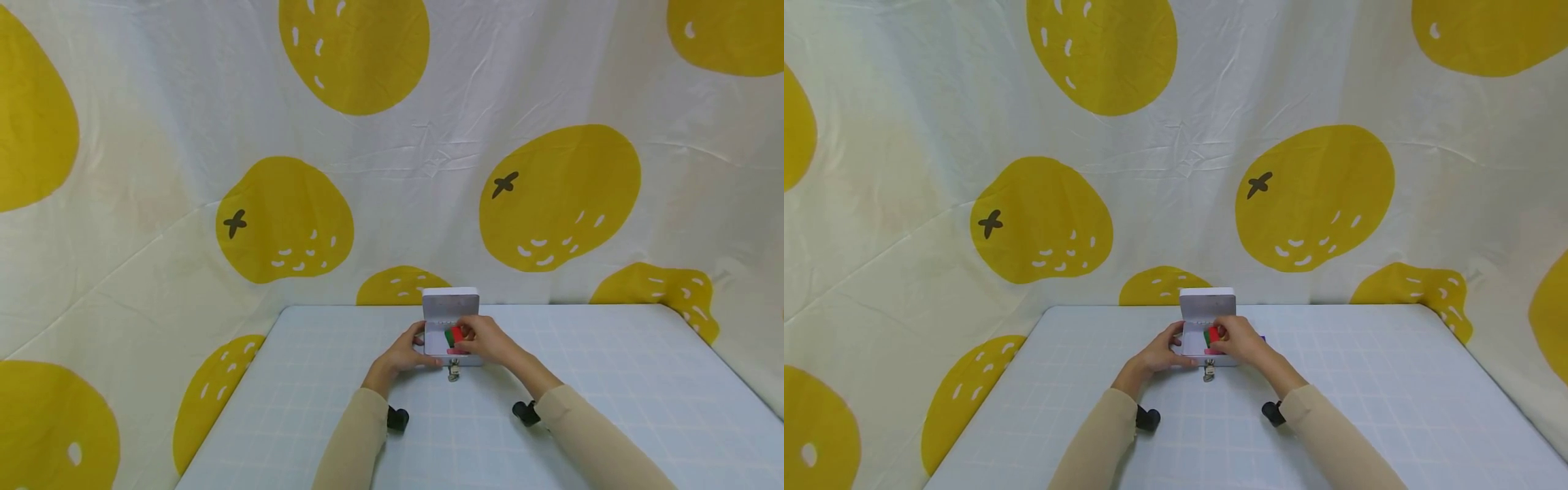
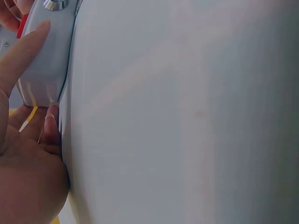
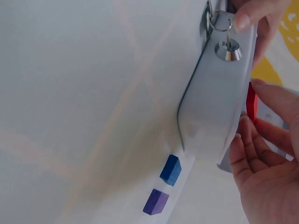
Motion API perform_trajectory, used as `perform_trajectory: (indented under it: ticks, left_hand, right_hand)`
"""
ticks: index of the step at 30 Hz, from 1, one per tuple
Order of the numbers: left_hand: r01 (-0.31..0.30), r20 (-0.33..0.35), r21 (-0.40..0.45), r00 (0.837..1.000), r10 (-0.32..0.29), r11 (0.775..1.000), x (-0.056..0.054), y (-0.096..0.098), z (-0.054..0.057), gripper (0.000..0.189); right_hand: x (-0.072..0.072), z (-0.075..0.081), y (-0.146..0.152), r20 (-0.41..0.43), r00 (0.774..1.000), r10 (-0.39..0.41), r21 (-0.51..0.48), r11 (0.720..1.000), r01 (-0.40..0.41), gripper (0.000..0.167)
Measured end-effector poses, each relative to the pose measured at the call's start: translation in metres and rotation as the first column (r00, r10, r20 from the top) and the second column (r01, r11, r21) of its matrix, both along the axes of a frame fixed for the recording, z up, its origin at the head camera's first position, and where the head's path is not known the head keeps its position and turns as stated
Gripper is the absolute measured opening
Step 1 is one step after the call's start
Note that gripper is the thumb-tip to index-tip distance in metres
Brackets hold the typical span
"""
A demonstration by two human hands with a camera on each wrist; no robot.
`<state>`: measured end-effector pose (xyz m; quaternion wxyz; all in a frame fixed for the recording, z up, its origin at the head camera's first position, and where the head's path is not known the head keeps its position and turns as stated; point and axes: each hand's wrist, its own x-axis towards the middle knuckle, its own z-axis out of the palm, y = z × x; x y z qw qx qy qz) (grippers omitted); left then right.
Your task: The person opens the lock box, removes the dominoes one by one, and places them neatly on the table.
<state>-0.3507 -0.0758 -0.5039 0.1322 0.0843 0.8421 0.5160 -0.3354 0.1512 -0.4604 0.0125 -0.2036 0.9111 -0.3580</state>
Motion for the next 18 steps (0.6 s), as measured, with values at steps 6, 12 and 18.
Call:
perform_trajectory:
  ticks: [6,12,18]
  left_hand:
    - [0.000,0.004,-0.011,1.000,0.001,1.000,0.001,0.000,0.000,0.097]
    - [-0.006,0.002,-0.017,1.000,0.006,1.000,0.002,0.000,0.000,0.098]
    - [-0.008,0.003,-0.002,1.000,0.008,1.000,0.002,0.000,0.001,0.097]
  right_hand:
    - [0.003,0.000,0.008,-0.043,0.999,0.029,-0.003,1.000,-0.030,0.025]
    - [0.005,0.001,0.014,-0.013,1.000,-0.010,0.015,1.000,0.010,0.031]
    - [0.005,0.003,0.022,-0.008,1.000,-0.024,0.030,0.999,0.024,0.038]
